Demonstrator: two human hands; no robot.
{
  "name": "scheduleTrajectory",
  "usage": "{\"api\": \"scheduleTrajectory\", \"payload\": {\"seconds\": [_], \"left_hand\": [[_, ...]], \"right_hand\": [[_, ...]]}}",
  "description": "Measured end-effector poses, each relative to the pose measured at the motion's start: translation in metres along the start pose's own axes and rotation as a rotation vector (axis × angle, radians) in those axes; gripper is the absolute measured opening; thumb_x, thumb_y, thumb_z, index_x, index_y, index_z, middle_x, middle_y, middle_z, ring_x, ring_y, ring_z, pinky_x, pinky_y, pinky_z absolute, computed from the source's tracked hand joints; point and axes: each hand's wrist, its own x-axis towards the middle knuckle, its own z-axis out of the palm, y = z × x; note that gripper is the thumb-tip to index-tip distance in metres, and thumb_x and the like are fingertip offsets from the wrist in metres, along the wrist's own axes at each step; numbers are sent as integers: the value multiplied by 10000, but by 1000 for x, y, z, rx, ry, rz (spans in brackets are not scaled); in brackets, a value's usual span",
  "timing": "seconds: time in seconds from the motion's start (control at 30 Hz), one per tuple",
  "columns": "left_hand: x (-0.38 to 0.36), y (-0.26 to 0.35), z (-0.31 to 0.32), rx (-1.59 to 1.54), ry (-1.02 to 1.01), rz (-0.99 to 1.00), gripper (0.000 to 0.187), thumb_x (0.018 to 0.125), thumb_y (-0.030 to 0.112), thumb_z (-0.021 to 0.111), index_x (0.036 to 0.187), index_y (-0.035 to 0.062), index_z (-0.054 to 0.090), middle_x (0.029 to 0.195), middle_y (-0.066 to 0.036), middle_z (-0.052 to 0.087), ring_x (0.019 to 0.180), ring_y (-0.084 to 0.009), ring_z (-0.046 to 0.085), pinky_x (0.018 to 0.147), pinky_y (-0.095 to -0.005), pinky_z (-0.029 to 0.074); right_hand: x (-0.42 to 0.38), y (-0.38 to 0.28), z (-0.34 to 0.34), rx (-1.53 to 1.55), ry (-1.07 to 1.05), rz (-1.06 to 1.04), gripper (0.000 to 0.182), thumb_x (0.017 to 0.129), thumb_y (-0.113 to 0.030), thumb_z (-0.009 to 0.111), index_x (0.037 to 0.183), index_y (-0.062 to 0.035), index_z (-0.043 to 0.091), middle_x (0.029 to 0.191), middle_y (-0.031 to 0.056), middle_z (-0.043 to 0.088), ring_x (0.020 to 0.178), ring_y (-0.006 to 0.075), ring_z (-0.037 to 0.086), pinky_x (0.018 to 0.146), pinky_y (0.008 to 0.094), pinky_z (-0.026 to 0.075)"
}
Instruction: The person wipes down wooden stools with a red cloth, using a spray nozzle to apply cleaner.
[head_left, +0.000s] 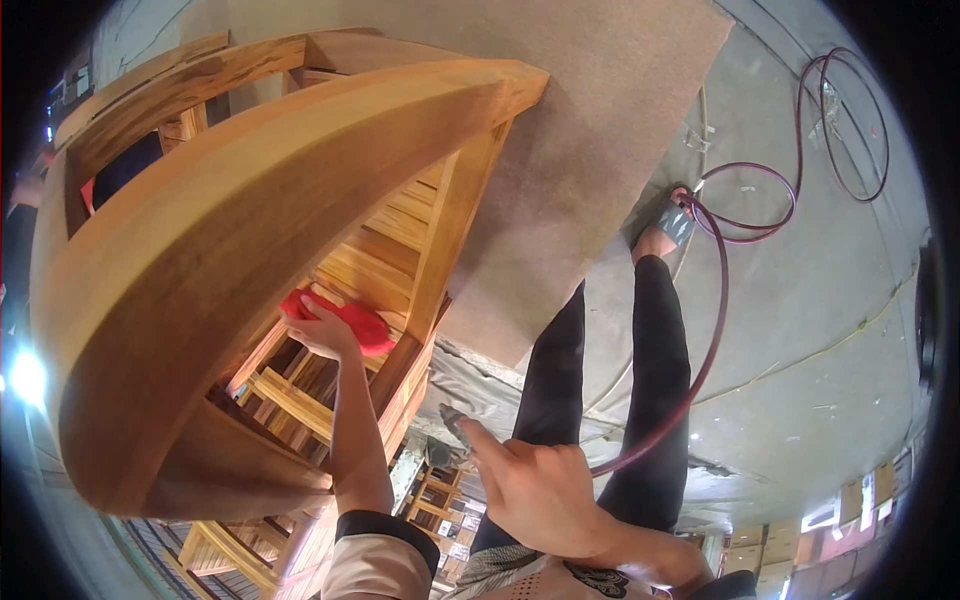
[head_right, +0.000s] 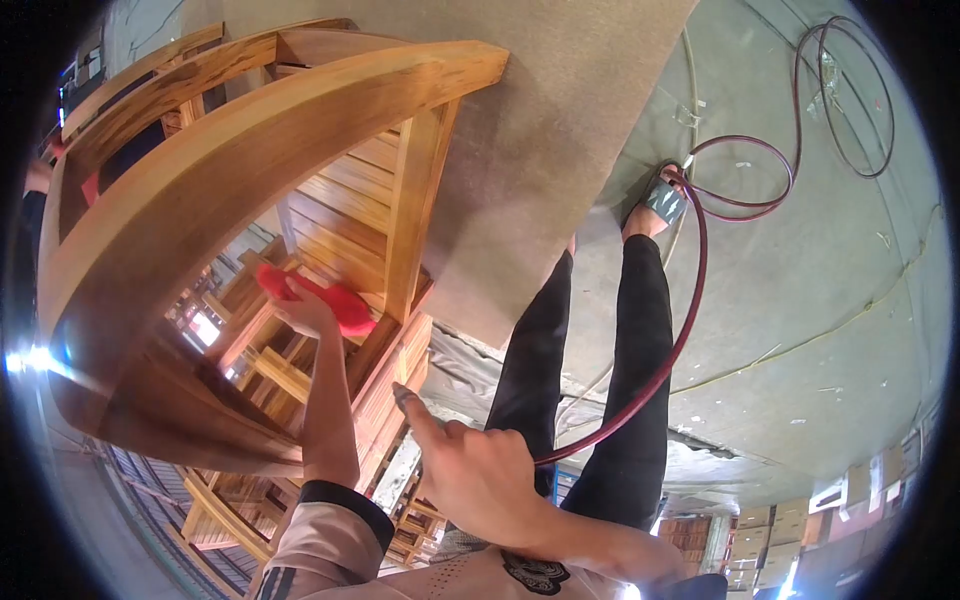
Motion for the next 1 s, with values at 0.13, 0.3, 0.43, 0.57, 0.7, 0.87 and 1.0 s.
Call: {"api": "scheduleTrajectory", "payload": {"seconds": [0.13, 0.3, 0.43, 0.57, 0.7, 0.87, 1.0], "left_hand": [[32, 39, 16, 282, -386, -51, 418, 921, 221, 587, 1309, 96, 492, 1172, -208, 505, 879, -392, 666, 737, -480, 561], [59, 25, 53, 503, -547, -2, 303, 902, 248, 538, 1115, 66, 654, 1105, -229, 632, 925, -360, 690, 763, -460, 569], [86, 30, 39, 425, -755, -96, 429, 831, 299, 542, 1139, 31, 674, 1182, -263, 645, 1070, -385, 655, 889, -460, 535], [91, 19, 55, 335, -800, -214, 570, 765, 300, 533, 1237, -5, 630, 1253, -290, 603, 1172, -412, 597, 974, -439, 483], [95, -66, 118, -195, -1046, -509, 658, 791, 220, 515, 1414, 18, 454, 1286, -222, 591, 1128, -335, 605, 963, -401, 470], [71, -76, 105, -632, -1139, -529, 750, 837, 171, 476, 1538, 75, 227, 1334, -152, 519, 1112, -251, 544, 968, -375, 441], [62, -89, 122, -642, -1098, -578, 596, 888, 204, 463, 1462, 63, 388, 1313, -160, 548, 1178, -265, 531, 1006, -403, 412]], "right_hand": [[6, 9, 3, -59, -4, 24, 429, 829, -112, 643, 1257, -99, 611, 592, 82, 613, 479, 289, 599, 446, 408, 465], [18, 13, 12, -95, 21, -13, 472, 785, -92, 631, 1256, -75, 616, 588, 68, 601, 455, 270, 591, 427, 394, 463], [18, 8, 16, -103, -23, -40, 524, 746, -93, 619, 1270, -63, 609, 603, 73, 605, 436, 247, 584, 411, 379, 458], [18, 7, 15, -73, -55, -61, 551, 739, -93, 616, 1289, -56, 594, 601, 84, 604, 428, 231, 582, 397, 374, 447], [22, 7, 11, -81, -39, -45, 558, 722, -81, 622, 1279, -53, 601, 601, 75, 603, 437, 243, 583, 404, 371, 448], [24, 1, 3, -67, -52, -78, 558, 708, -58, 617, 1266, -50, 608, 593, 69, 600, 451, 264, 584, 424, 375, 458], [17, -2, -8, -92, -26, -91, 515, 746, -54, 612, 1260, -49, 608, 583, 75, 594, 453, 272, 584, 429, 383, 459]]}}
